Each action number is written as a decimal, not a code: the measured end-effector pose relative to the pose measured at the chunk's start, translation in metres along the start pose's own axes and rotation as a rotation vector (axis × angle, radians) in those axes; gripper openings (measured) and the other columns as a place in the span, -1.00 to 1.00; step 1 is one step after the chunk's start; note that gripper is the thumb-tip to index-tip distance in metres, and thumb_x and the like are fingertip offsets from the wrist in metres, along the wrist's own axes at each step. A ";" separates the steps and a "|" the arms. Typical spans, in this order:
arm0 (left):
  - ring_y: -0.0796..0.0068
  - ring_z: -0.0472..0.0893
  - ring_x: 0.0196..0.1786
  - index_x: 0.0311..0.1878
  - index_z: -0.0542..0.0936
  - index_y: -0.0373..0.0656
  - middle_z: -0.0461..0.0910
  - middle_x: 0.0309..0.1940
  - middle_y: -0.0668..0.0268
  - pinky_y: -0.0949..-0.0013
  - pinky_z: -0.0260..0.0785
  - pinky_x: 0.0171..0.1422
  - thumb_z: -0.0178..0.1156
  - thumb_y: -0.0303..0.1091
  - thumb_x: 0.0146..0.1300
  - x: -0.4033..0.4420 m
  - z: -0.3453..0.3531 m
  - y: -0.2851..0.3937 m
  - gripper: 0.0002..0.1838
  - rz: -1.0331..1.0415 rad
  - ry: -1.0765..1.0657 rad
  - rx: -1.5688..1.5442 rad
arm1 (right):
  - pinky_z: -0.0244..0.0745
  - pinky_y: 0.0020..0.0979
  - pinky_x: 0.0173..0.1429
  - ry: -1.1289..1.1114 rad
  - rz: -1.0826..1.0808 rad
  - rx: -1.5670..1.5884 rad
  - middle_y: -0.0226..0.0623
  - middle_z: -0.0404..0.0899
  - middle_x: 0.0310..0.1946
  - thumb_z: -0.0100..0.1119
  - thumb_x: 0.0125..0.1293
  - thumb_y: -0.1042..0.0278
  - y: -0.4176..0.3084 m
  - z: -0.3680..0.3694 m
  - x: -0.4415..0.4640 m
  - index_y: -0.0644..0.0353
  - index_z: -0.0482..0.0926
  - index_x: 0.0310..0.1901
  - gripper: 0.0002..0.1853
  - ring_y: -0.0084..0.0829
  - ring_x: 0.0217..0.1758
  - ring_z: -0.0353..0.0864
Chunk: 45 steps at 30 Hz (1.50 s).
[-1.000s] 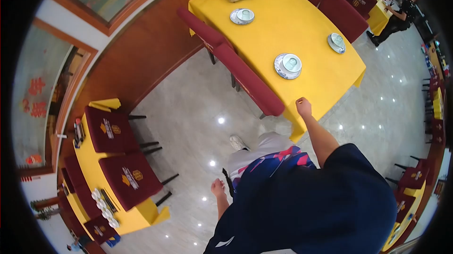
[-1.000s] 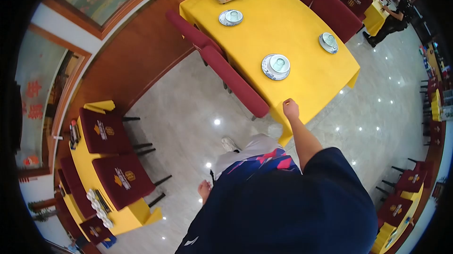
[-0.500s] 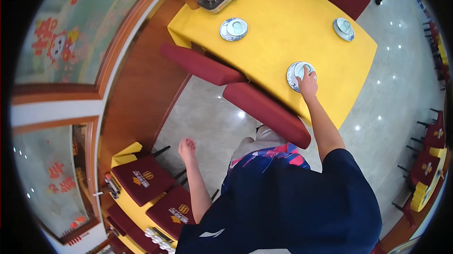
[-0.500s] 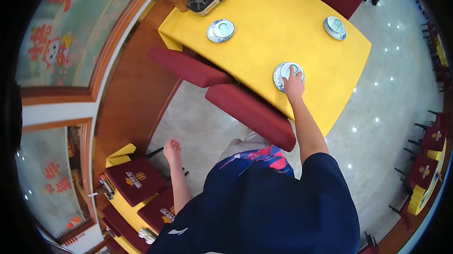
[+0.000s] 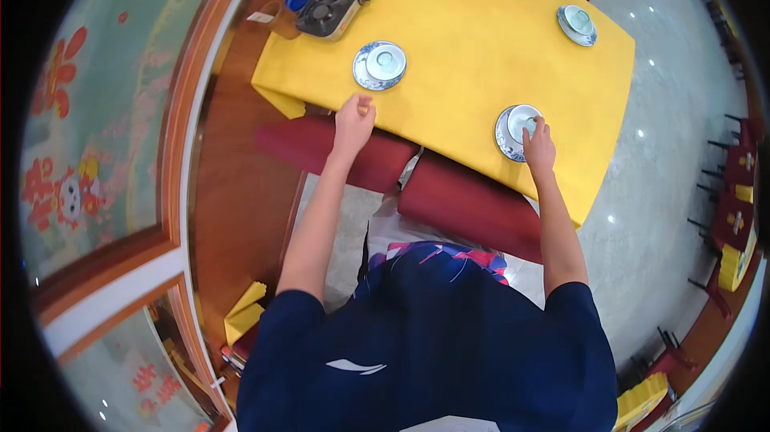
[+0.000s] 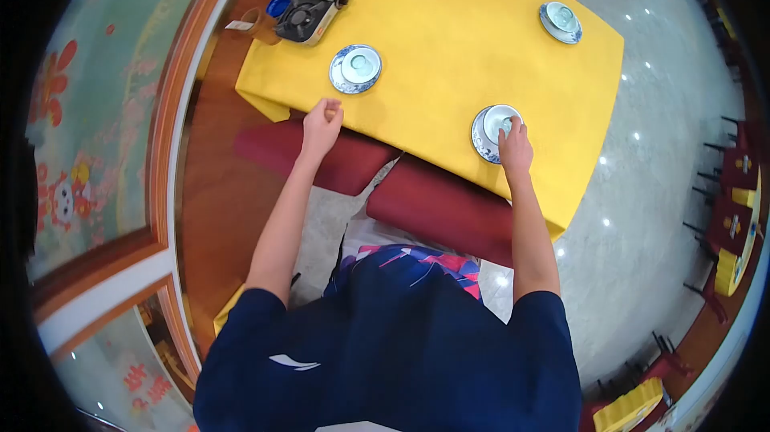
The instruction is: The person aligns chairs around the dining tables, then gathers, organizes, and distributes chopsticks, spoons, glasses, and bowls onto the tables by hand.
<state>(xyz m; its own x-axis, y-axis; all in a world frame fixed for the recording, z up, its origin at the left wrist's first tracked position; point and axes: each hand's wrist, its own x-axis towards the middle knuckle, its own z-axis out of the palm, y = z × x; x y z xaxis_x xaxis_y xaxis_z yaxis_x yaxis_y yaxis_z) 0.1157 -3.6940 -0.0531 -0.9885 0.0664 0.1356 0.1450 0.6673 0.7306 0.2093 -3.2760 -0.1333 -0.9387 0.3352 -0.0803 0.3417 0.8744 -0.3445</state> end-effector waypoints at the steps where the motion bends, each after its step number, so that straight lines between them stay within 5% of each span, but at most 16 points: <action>1: 0.18 0.64 -0.37 -0.14 0.54 -0.29 0.61 -0.27 0.07 0.26 0.49 -0.20 0.23 -0.43 0.21 0.025 0.008 -0.013 -0.81 0.010 -0.021 -0.019 | 0.58 -0.04 -0.21 0.046 -0.001 0.039 0.01 0.51 -0.01 0.15 0.34 0.20 -0.004 -0.005 0.000 0.10 0.30 0.17 -0.57 0.07 -0.21 0.63; 3: 0.12 0.64 -0.21 0.01 0.50 -0.23 0.55 -0.11 0.05 0.19 0.50 -0.12 0.27 -0.36 0.18 0.072 0.023 -0.033 -0.66 -0.106 -0.126 0.073 | 0.61 -0.13 -0.25 0.159 -0.037 0.017 0.02 0.53 -0.04 0.16 0.34 0.23 -0.007 -0.010 -0.010 0.12 0.27 0.28 -0.48 -0.07 -0.25 0.67; 5: 0.09 0.62 -0.12 0.05 0.49 -0.18 0.52 -0.06 0.05 0.14 0.50 -0.07 0.29 -0.31 0.16 0.110 0.040 -0.053 -0.61 0.033 -0.103 0.184 | 0.62 -0.30 -0.27 0.090 0.366 0.486 -0.05 0.55 -0.09 0.18 0.36 0.23 -0.021 -0.021 -0.018 0.15 0.22 0.38 -0.39 -0.32 -0.25 0.66; 7: 0.06 0.59 -0.04 0.09 0.48 -0.14 0.48 0.00 0.05 0.10 0.50 -0.03 0.32 -0.26 0.15 0.126 0.056 -0.066 -0.55 0.157 -0.086 0.264 | 0.60 -0.45 -0.27 0.179 0.508 0.867 -0.16 0.54 -0.14 0.20 0.37 0.23 -0.023 -0.012 -0.029 0.17 0.18 0.42 -0.35 -0.50 -0.23 0.61; 10: 0.04 0.53 0.08 0.08 0.49 -0.08 0.47 0.01 0.06 0.04 0.49 0.03 0.34 -0.15 0.12 0.160 0.067 -0.069 -0.52 0.345 -0.223 0.362 | 0.51 -0.50 -0.28 0.202 0.739 1.324 -0.38 0.55 -0.24 0.10 0.41 0.13 -0.042 -0.009 -0.041 0.18 0.45 0.14 -0.62 -0.55 -0.33 0.57; 12: 0.06 0.55 0.06 0.08 0.50 -0.04 0.49 0.00 0.09 0.07 0.51 0.02 0.35 -0.10 0.12 0.164 0.072 -0.077 -0.51 0.342 -0.363 0.519 | 0.47 -0.54 -0.33 0.167 0.788 1.801 -0.38 0.55 -0.41 0.06 0.41 0.15 -0.053 0.003 -0.045 0.12 0.46 -0.06 -0.76 -0.55 -0.39 0.54; 19: 0.11 0.60 -0.03 0.02 0.55 -0.06 0.57 -0.10 0.16 0.08 0.52 -0.10 0.30 -0.10 0.18 0.172 0.090 -0.098 -0.60 0.419 -0.547 0.480 | 0.15 -0.53 -0.52 0.208 0.694 2.287 -0.28 0.42 -0.42 -0.06 0.25 -0.06 -0.132 -0.017 -0.056 0.19 0.45 -0.05 -0.54 -0.53 -0.54 0.24; 22: 0.16 0.64 -0.16 -0.06 0.57 -0.11 0.62 -0.20 0.15 0.14 0.51 -0.16 0.22 -0.10 0.28 0.174 0.080 -0.097 -0.68 0.460 -0.421 0.230 | 0.00 -0.56 -0.64 0.142 0.561 2.408 -0.35 0.30 -0.54 -0.05 0.25 -0.10 -0.147 -0.043 -0.067 0.19 0.42 -0.09 -0.53 -0.57 -0.62 0.20; 24: 0.27 0.63 -0.29 -0.12 0.59 -0.15 0.64 -0.29 0.16 0.29 0.46 -0.29 0.12 -0.11 0.35 0.167 0.072 -0.090 -0.71 0.018 -0.403 -0.210 | 0.01 -0.56 -0.66 0.075 0.488 2.390 -0.37 0.25 -0.60 -0.12 0.26 -0.13 -0.139 -0.059 -0.083 0.17 0.41 -0.15 -0.53 -0.57 -0.68 0.12; 25: 0.27 0.63 -0.29 -0.12 0.59 -0.15 0.64 -0.29 0.16 0.29 0.46 -0.29 0.12 -0.11 0.35 0.160 0.063 -0.080 -0.71 0.029 -0.400 -0.209 | 0.01 -0.56 -0.67 -0.013 0.425 2.371 -0.39 0.21 -0.66 -0.18 0.27 -0.16 -0.134 -0.062 -0.092 0.16 0.40 -0.20 -0.52 -0.57 -0.74 0.05; 27: 0.40 0.57 -0.39 -0.18 0.58 -0.15 0.61 -0.40 0.22 0.42 0.34 -0.42 0.04 -0.15 0.37 0.137 0.044 -0.059 -0.73 -0.503 -0.493 -0.612 | 0.01 -0.55 -0.69 -0.016 0.382 2.468 -0.39 0.19 -0.72 -0.17 0.35 -0.21 -0.125 -0.064 -0.114 0.17 0.39 -0.23 -0.50 -0.59 -0.79 0.04; 31: 0.42 0.52 -0.46 -0.24 0.55 -0.12 0.56 -0.45 0.25 0.46 0.24 -0.50 0.01 -0.17 0.35 0.052 0.044 -0.021 -0.76 -0.724 -0.568 -1.125 | 0.04 -0.54 -0.72 -0.050 0.273 2.523 -0.30 0.30 -0.68 -0.24 0.48 -0.14 -0.099 -0.080 -0.169 0.20 0.40 -0.24 -0.51 -0.57 -0.81 0.14; 33: 0.40 0.41 -0.46 -0.23 0.52 -0.13 0.48 -0.47 0.24 0.47 0.22 -0.51 -0.03 -0.17 0.38 -0.002 0.048 0.026 -0.75 -1.004 -0.691 -1.466 | 0.09 -0.52 -0.73 -0.043 0.219 2.568 -0.28 0.30 -0.69 -0.24 0.48 -0.11 -0.072 -0.092 -0.205 0.21 0.40 -0.25 -0.52 -0.52 -0.83 0.14; 39: 0.35 0.43 -0.34 -0.18 0.54 -0.14 0.51 -0.38 0.20 0.46 0.24 -0.52 -0.04 -0.18 0.40 -0.134 0.099 0.157 -0.74 -0.949 -0.699 -1.602 | 0.28 -0.48 -0.64 0.111 0.251 2.867 -0.15 0.49 -0.38 -0.15 0.44 0.07 0.063 -0.152 -0.342 0.18 0.39 -0.26 -0.68 -0.40 -0.64 0.38; 41: 0.35 0.43 -0.34 -0.18 0.57 -0.13 0.51 -0.38 0.21 0.47 0.24 -0.53 -0.02 -0.18 0.39 -0.163 0.131 0.194 -0.74 -0.945 -0.742 -1.592 | 0.29 -0.46 -0.64 0.314 0.469 2.462 -0.18 0.47 -0.40 -0.12 0.42 0.09 0.115 -0.175 -0.381 0.16 0.39 -0.26 -0.71 -0.34 -0.60 0.39; 45: 0.35 0.47 -0.36 -0.23 0.59 -0.11 0.59 -0.33 0.20 0.50 0.20 -0.56 -0.04 -0.17 0.40 -0.198 0.183 0.250 -0.72 -0.974 -0.812 -1.707 | 0.30 -0.43 -0.64 0.409 0.521 2.356 -0.20 0.48 -0.39 -0.09 0.40 0.12 0.192 -0.198 -0.434 0.15 0.40 -0.25 -0.75 -0.29 -0.58 0.40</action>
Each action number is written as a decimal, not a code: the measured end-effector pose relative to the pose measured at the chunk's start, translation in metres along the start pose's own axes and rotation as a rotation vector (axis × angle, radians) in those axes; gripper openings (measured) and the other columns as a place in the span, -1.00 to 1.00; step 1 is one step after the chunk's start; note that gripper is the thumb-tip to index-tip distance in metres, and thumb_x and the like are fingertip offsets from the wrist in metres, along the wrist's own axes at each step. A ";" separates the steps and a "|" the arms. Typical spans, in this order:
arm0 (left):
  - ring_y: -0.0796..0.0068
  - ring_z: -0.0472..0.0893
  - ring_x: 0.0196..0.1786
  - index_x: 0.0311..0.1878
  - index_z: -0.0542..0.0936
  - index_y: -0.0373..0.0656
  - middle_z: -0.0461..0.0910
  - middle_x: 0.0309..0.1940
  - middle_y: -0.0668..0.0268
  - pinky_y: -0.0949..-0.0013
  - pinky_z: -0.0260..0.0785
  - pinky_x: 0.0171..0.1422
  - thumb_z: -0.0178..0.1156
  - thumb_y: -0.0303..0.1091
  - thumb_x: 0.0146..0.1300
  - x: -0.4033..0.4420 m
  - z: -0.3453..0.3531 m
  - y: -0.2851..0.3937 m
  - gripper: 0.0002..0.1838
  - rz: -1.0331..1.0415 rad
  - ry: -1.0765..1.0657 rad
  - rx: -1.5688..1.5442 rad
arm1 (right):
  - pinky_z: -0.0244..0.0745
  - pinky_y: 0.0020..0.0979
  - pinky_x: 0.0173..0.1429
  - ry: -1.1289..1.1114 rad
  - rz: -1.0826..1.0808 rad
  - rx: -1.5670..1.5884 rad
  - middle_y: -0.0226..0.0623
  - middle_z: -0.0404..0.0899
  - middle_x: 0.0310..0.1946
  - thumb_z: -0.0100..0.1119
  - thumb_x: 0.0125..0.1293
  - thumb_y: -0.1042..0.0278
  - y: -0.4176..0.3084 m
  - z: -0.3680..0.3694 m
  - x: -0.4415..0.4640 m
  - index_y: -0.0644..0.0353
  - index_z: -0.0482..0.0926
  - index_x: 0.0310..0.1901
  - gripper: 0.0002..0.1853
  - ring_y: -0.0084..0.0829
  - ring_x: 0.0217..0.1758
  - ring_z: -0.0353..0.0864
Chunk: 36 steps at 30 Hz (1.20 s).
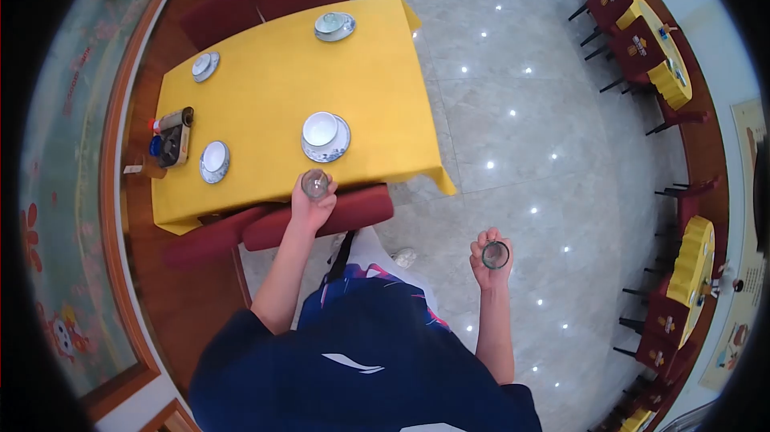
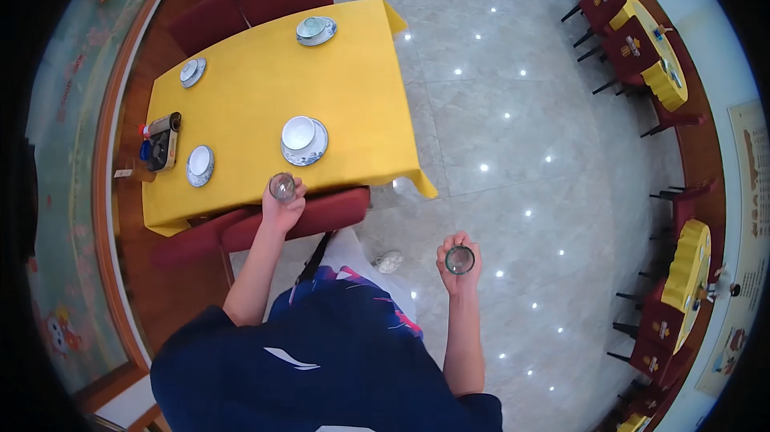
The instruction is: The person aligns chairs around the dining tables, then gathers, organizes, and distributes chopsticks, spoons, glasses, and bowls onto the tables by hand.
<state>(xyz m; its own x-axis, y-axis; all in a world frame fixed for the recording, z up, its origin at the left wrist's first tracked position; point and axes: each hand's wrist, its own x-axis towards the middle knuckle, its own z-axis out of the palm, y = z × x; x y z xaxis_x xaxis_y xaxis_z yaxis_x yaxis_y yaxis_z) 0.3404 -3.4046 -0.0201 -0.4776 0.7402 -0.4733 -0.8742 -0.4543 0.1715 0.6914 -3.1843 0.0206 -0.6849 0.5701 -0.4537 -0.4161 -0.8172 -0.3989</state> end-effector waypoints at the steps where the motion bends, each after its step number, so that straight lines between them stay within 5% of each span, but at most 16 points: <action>1: 0.36 0.45 -0.34 -0.21 0.59 -0.13 0.58 -0.32 0.21 0.50 0.20 -0.57 0.00 -0.19 0.39 0.008 0.011 -0.011 -0.74 0.025 -0.002 0.022 | 0.30 -0.44 -0.64 -0.030 -0.009 0.029 -0.21 0.47 -0.39 -0.07 0.39 0.13 -0.014 -0.007 0.001 0.14 0.41 -0.24 -0.76 -0.31 -0.54 0.40; 8: 0.39 0.53 -0.26 -0.20 0.58 -0.09 0.62 -0.28 0.30 0.46 0.33 -0.45 -0.04 -0.18 0.43 0.066 0.048 -0.049 -0.75 0.229 0.027 0.023 | 0.32 -0.54 -0.56 -0.242 0.053 0.492 -0.34 0.45 -0.33 -0.06 0.46 0.19 -0.067 -0.032 0.059 0.13 0.41 -0.23 -0.80 -0.46 -0.28 0.40; 13: 0.37 0.61 -0.02 -0.10 0.56 -0.02 0.64 -0.17 0.36 0.41 0.48 -0.31 0.00 -0.20 0.44 0.147 0.021 -0.051 -0.81 0.300 -0.012 0.064 | 0.35 -0.49 -0.44 -0.223 0.063 0.392 -0.42 0.43 -0.24 -0.03 0.48 0.23 -0.117 -0.018 0.121 0.08 0.44 -0.14 -0.86 -0.48 -0.21 0.38; 18: 0.40 0.58 -0.11 -0.08 0.56 -0.05 0.62 -0.28 0.38 0.43 0.47 -0.34 0.05 -0.25 0.41 0.219 0.049 -0.063 -0.83 0.407 0.178 -0.159 | 0.36 -0.35 -0.38 -0.081 0.100 0.350 -0.39 0.42 -0.25 -0.03 0.44 0.27 -0.178 0.021 0.186 0.04 0.46 -0.06 -0.86 -0.37 -0.18 0.39; 20: 0.38 0.62 -0.10 0.04 0.49 0.00 0.62 -0.26 0.36 0.39 0.45 -0.44 0.03 -0.22 0.41 0.250 0.032 -0.059 -0.78 0.405 -0.134 -0.175 | 0.36 -0.35 -0.40 -0.204 0.200 0.282 -0.37 0.44 -0.27 -0.07 0.42 0.33 -0.203 0.026 0.223 0.06 0.47 -0.02 -0.82 -0.36 -0.20 0.39; 21: 0.38 0.62 -0.10 0.04 0.49 0.00 0.62 -0.26 0.36 0.39 0.45 -0.44 0.03 -0.22 0.41 0.263 0.036 -0.058 -0.78 0.421 -0.121 -0.195 | 0.36 -0.35 -0.40 -0.197 0.222 0.263 -0.37 0.44 -0.27 -0.07 0.42 0.33 -0.216 0.032 0.243 0.06 0.47 -0.02 -0.82 -0.36 -0.20 0.39; 24: 0.40 0.63 -0.22 0.06 0.45 -0.02 0.59 -0.36 0.34 0.40 0.40 -0.52 0.09 -0.22 0.37 0.286 0.066 -0.044 -0.75 0.435 0.140 -0.009 | 0.35 -0.36 -0.42 -0.212 0.249 0.156 -0.35 0.46 -0.29 -0.10 0.39 0.36 -0.232 0.047 0.286 0.07 0.49 0.01 -0.77 -0.35 -0.22 0.40; 26: 0.41 0.63 -0.32 0.05 0.43 -0.04 0.59 -0.40 0.30 0.43 0.38 -0.53 0.13 -0.26 0.34 0.305 0.100 -0.027 -0.74 0.513 0.342 0.499 | 0.34 -0.35 -0.44 -0.173 0.261 0.106 -0.35 0.47 -0.29 -0.10 0.37 0.36 -0.236 0.063 0.319 0.09 0.49 0.03 -0.74 -0.35 -0.25 0.39; 28: 0.49 0.62 -0.27 0.03 0.44 -0.06 0.59 -0.41 0.31 0.44 0.44 -0.38 0.11 -0.27 0.38 0.323 0.126 -0.011 -0.78 0.455 0.467 0.674 | 0.35 -0.34 -0.45 -0.133 0.314 0.072 -0.34 0.47 -0.30 -0.07 0.36 0.35 -0.238 0.074 0.346 0.06 0.50 0.03 -0.74 -0.34 -0.27 0.40; 33: 0.36 0.65 -0.40 -0.07 0.52 -0.05 0.66 -0.36 0.34 0.31 0.45 -0.30 0.14 -0.20 0.30 0.404 0.150 0.042 -0.79 0.909 0.736 1.624 | 0.40 -0.32 -0.43 -0.025 0.429 -0.179 -0.32 0.49 -0.30 -0.04 0.38 0.33 -0.233 0.083 0.412 0.02 0.49 0.03 -0.77 -0.32 -0.27 0.43; 36: 0.31 0.67 -0.31 -0.05 0.55 0.03 0.68 -0.30 0.38 0.24 0.47 -0.22 0.17 -0.19 0.24 0.449 0.175 0.070 -0.76 0.858 0.827 1.677 | 0.43 -0.31 -0.40 0.029 0.503 -0.308 -0.33 0.48 -0.30 -0.04 0.41 0.31 -0.252 0.089 0.456 0.00 0.48 0.04 -0.78 -0.32 -0.26 0.42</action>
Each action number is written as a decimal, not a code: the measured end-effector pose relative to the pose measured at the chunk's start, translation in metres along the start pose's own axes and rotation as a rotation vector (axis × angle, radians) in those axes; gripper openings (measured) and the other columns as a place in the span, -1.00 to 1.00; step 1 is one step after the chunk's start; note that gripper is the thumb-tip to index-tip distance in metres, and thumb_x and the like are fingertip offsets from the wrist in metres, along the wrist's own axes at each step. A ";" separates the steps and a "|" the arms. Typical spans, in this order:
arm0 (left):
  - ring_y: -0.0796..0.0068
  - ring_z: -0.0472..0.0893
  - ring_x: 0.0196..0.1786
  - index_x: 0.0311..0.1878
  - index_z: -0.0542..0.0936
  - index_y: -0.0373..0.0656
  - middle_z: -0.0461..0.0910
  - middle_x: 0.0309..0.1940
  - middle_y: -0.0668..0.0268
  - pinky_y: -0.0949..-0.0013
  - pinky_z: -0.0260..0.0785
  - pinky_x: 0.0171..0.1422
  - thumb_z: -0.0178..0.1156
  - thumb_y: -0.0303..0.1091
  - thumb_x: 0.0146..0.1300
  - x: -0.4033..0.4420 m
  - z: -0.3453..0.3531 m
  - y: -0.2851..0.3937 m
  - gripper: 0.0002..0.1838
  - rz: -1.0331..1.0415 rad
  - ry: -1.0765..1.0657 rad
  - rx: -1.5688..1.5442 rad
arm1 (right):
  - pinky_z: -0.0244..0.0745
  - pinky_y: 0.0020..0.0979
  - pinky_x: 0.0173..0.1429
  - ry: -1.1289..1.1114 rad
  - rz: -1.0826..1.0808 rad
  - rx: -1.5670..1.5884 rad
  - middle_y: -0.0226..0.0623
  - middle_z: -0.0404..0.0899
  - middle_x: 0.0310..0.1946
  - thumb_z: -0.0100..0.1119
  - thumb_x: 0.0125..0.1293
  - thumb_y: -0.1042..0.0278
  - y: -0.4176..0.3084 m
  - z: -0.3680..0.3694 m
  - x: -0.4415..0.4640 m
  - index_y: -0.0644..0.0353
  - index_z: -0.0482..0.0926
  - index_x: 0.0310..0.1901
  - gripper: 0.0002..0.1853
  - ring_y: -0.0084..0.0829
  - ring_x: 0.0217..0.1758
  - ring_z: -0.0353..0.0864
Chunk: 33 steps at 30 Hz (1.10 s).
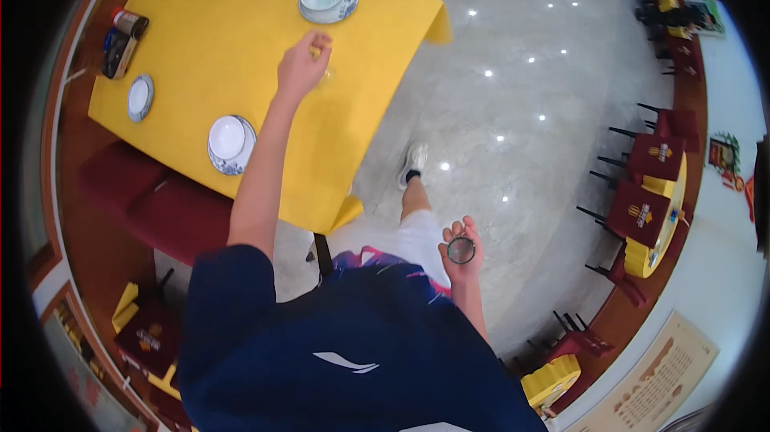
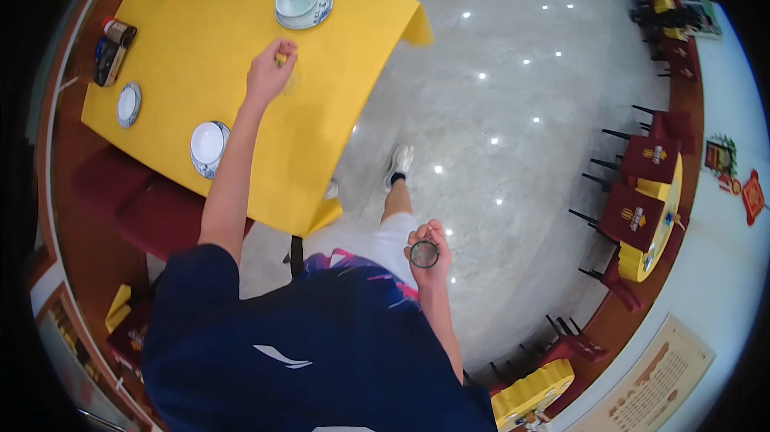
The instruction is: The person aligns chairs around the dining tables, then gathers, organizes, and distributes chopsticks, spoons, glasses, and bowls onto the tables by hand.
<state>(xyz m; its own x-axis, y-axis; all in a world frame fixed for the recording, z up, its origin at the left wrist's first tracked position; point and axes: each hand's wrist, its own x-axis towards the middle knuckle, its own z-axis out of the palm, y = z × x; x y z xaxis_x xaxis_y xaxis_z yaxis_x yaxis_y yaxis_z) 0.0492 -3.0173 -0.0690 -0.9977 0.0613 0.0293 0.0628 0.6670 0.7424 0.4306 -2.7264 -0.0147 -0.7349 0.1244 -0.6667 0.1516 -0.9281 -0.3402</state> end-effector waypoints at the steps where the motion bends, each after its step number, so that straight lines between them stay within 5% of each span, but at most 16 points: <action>1: 0.31 0.67 -0.31 -0.05 0.55 0.03 0.68 -0.30 0.38 0.24 0.47 -0.22 0.17 -0.19 0.24 0.010 0.006 0.006 -0.76 -0.026 -0.004 0.024 | 0.43 -0.32 -0.39 -0.016 -0.009 -0.041 -0.32 0.48 -0.30 -0.04 0.41 0.30 -0.016 -0.004 0.012 0.01 0.47 0.05 -0.77 -0.32 -0.26 0.43; 3: 0.30 0.67 -0.18 0.06 0.52 0.10 0.69 -0.26 0.38 0.20 0.48 -0.14 0.14 -0.20 0.25 0.035 0.017 0.020 -0.69 -0.149 -0.099 0.163 | 0.49 -0.34 -0.44 -0.083 -0.034 -0.085 -0.24 0.53 -0.32 -0.03 0.44 0.25 -0.052 -0.003 0.047 0.10 0.43 0.00 -0.80 -0.28 -0.29 0.54; 9: 0.21 0.66 -0.04 0.35 0.32 0.14 0.67 -0.07 0.28 0.13 0.50 -0.04 0.18 -0.17 0.25 0.044 0.064 0.032 -0.42 -0.296 0.056 0.478 | 0.48 -0.45 -0.44 -0.054 -0.109 -0.582 -0.27 0.50 -0.39 -0.08 0.45 0.23 -0.209 0.024 0.145 0.16 0.42 -0.04 -0.78 -0.36 -0.33 0.57; 18: 0.09 0.66 -0.04 0.36 0.29 -0.10 0.66 -0.12 0.05 0.12 0.51 -0.05 0.27 0.22 0.12 0.142 0.066 0.046 -0.15 -0.582 0.077 0.595 | 0.45 -0.50 -0.48 -0.216 -0.111 -0.778 -0.30 0.53 -0.39 -0.12 0.44 0.25 -0.340 0.129 0.299 0.13 0.43 -0.03 -0.79 -0.38 -0.35 0.60; 26: 0.06 0.68 -0.09 0.31 0.36 0.00 0.68 -0.19 0.06 0.08 0.52 -0.08 0.24 0.28 0.11 0.219 0.089 -0.012 -0.21 -0.648 0.040 0.600 | 0.45 -0.47 -0.50 -0.175 -0.048 -0.892 -0.28 0.53 -0.41 -0.11 0.45 0.25 -0.372 0.231 0.400 0.17 0.42 -0.02 -0.78 -0.36 -0.36 0.60; 28: 0.06 0.68 -0.08 0.29 0.38 0.03 0.68 -0.18 0.07 0.08 0.52 -0.07 0.25 0.27 0.11 0.242 0.084 -0.017 -0.24 -0.661 0.080 0.585 | 0.44 -0.48 -0.36 -0.197 0.025 -0.929 -0.30 0.51 -0.43 -0.06 0.44 0.24 -0.378 0.267 0.422 0.14 0.42 -0.01 -0.78 -0.38 -0.35 0.57; 29: 0.06 0.68 -0.09 0.27 0.40 0.05 0.68 -0.17 0.09 0.08 0.52 -0.07 0.25 0.25 0.11 0.246 0.085 -0.016 -0.26 -0.716 0.025 0.589 | 0.46 -0.46 -0.49 -0.241 0.001 -0.923 -0.28 0.52 -0.42 -0.09 0.44 0.24 -0.383 0.273 0.437 0.17 0.40 0.00 -0.76 -0.36 -0.37 0.60; 33: 0.08 0.68 -0.10 0.23 0.44 0.09 0.69 -0.18 0.12 0.08 0.52 -0.07 0.25 0.23 0.12 0.246 0.098 -0.038 -0.33 -0.731 -0.007 0.548 | 0.46 -0.46 -0.50 -0.244 0.003 -0.919 -0.28 0.52 -0.43 -0.10 0.44 0.24 -0.399 0.316 0.490 0.18 0.39 0.00 -0.76 -0.36 -0.37 0.60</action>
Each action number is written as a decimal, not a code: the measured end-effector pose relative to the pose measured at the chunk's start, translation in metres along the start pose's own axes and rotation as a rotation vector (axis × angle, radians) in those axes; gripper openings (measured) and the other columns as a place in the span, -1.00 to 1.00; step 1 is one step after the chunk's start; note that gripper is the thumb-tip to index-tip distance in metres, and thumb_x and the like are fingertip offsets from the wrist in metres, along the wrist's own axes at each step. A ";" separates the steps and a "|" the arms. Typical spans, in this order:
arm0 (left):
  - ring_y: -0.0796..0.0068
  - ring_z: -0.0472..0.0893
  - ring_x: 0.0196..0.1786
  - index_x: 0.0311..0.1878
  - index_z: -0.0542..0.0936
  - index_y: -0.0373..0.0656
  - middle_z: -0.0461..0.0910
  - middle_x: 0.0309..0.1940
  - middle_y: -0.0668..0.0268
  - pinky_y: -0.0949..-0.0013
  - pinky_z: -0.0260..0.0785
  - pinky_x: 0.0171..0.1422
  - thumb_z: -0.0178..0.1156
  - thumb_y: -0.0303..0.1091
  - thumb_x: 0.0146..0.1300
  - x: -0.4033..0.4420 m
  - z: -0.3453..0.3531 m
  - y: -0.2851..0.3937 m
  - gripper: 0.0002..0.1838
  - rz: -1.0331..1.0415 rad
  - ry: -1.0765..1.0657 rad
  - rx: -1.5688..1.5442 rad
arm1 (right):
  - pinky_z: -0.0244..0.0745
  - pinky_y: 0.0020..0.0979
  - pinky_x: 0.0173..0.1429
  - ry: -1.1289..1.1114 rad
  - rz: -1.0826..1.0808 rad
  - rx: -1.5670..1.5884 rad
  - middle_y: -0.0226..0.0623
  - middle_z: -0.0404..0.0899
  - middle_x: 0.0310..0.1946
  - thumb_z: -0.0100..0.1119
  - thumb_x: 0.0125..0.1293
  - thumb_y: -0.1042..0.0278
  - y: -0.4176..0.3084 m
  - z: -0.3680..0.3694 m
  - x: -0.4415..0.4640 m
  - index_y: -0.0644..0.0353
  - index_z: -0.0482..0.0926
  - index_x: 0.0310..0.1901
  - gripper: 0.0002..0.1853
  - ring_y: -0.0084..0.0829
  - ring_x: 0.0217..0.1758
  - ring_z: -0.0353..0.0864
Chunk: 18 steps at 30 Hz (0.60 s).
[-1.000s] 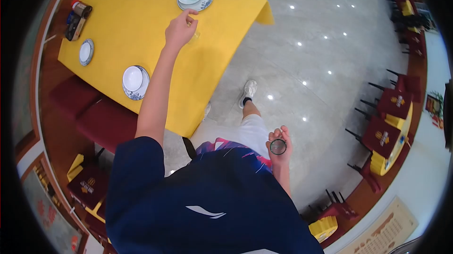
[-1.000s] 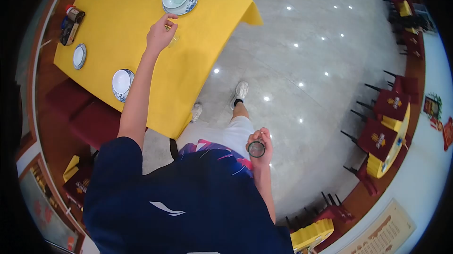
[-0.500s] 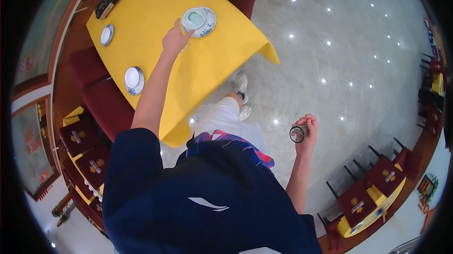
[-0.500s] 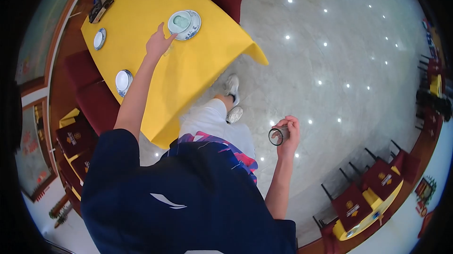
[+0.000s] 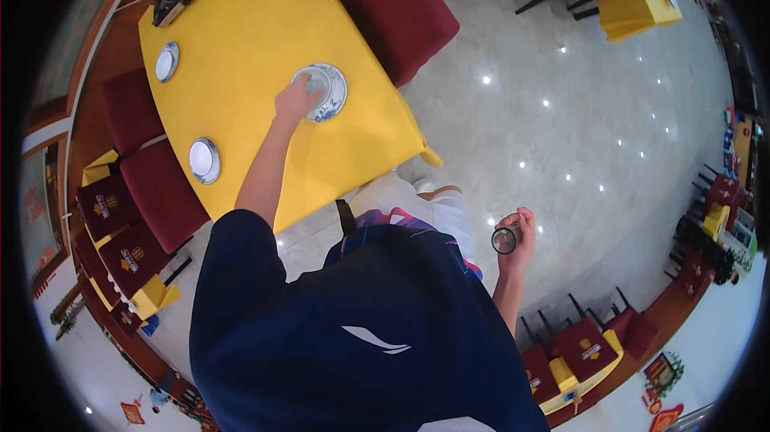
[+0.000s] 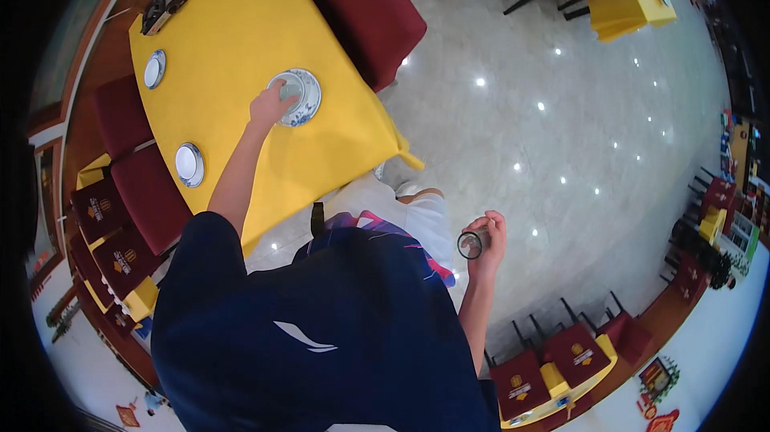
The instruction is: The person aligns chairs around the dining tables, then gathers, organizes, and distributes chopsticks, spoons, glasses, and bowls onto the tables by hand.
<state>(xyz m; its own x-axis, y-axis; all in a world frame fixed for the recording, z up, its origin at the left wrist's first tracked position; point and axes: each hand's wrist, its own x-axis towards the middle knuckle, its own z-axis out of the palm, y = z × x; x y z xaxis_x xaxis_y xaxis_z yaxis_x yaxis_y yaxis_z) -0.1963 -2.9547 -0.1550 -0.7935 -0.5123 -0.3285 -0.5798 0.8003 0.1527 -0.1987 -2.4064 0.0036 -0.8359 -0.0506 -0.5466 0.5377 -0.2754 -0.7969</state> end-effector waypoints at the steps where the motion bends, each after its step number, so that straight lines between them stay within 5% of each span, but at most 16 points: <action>1: 0.08 0.68 -0.10 0.23 0.44 0.09 0.69 -0.18 0.12 0.08 0.52 -0.07 0.25 0.23 0.12 0.001 -0.005 0.003 -0.33 -0.017 0.007 -0.004 | 0.46 -0.47 -0.50 -0.010 0.000 -0.006 -0.28 0.52 -0.43 -0.10 0.44 0.24 -0.008 0.000 0.018 0.18 0.39 0.00 -0.76 -0.37 -0.37 0.60; 5: 0.11 0.68 -0.13 0.17 0.46 0.09 0.68 -0.22 0.11 0.11 0.52 -0.06 0.24 0.19 0.16 -0.002 -0.011 0.013 -0.41 -0.176 -0.056 -0.175 | 0.46 -0.49 -0.49 -0.104 0.079 -0.020 -0.26 0.52 -0.43 -0.10 0.44 0.25 -0.036 0.005 0.103 0.18 0.39 0.00 -0.77 -0.37 -0.38 0.60; 7: 0.13 0.69 -0.15 0.16 0.46 0.10 0.68 -0.24 0.11 0.15 0.52 -0.07 0.24 0.16 0.17 -0.008 -0.010 0.009 -0.44 -0.256 0.017 -0.235 | 0.48 -0.42 -0.32 -0.203 0.151 -0.057 -0.28 0.51 -0.44 -0.06 0.42 0.26 -0.055 0.010 0.150 0.17 0.42 -0.02 -0.78 -0.35 -0.37 0.57; 9: 0.28 0.69 -0.23 0.17 0.45 0.01 0.65 -0.32 0.19 0.31 0.53 -0.20 0.21 0.04 0.28 -0.020 -0.011 0.013 -0.52 -0.345 0.102 -0.601 | 0.49 -0.40 -0.30 -0.306 0.193 -0.148 -0.28 0.51 -0.44 -0.06 0.42 0.25 -0.074 0.011 0.204 0.18 0.42 -0.02 -0.77 -0.34 -0.38 0.57; 15: 0.53 0.59 -0.38 0.15 0.45 -0.14 0.57 -0.40 0.31 0.57 0.39 -0.44 0.02 -0.09 0.47 -0.102 -0.099 0.168 -0.63 -0.618 0.458 -1.419 | 0.44 -0.49 -0.56 -0.643 0.267 -0.380 -0.30 0.56 -0.50 -0.06 0.45 0.25 -0.197 0.062 0.357 0.19 0.47 -0.05 -0.78 -0.41 -0.46 0.62; 18: 0.49 0.57 -0.42 0.21 0.42 -0.11 0.53 -0.48 0.30 0.48 0.39 -0.45 -0.15 0.09 0.50 -0.130 -0.077 0.228 -0.50 -0.562 0.504 -1.754 | 0.38 -0.48 -0.62 -0.890 0.229 -0.566 -0.31 0.57 -0.53 -0.02 0.48 0.12 -0.247 0.116 0.431 0.17 0.52 -0.08 -0.72 -0.45 -0.47 0.62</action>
<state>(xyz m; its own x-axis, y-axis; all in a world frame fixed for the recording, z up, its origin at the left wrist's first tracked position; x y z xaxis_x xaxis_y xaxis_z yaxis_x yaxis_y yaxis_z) -0.2393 -2.7297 -0.0054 -0.2596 -0.8515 -0.4556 -0.0044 -0.4707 0.8823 -0.7045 -2.4713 -0.0050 -0.3661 -0.7874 -0.4959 0.4734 0.3011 -0.8278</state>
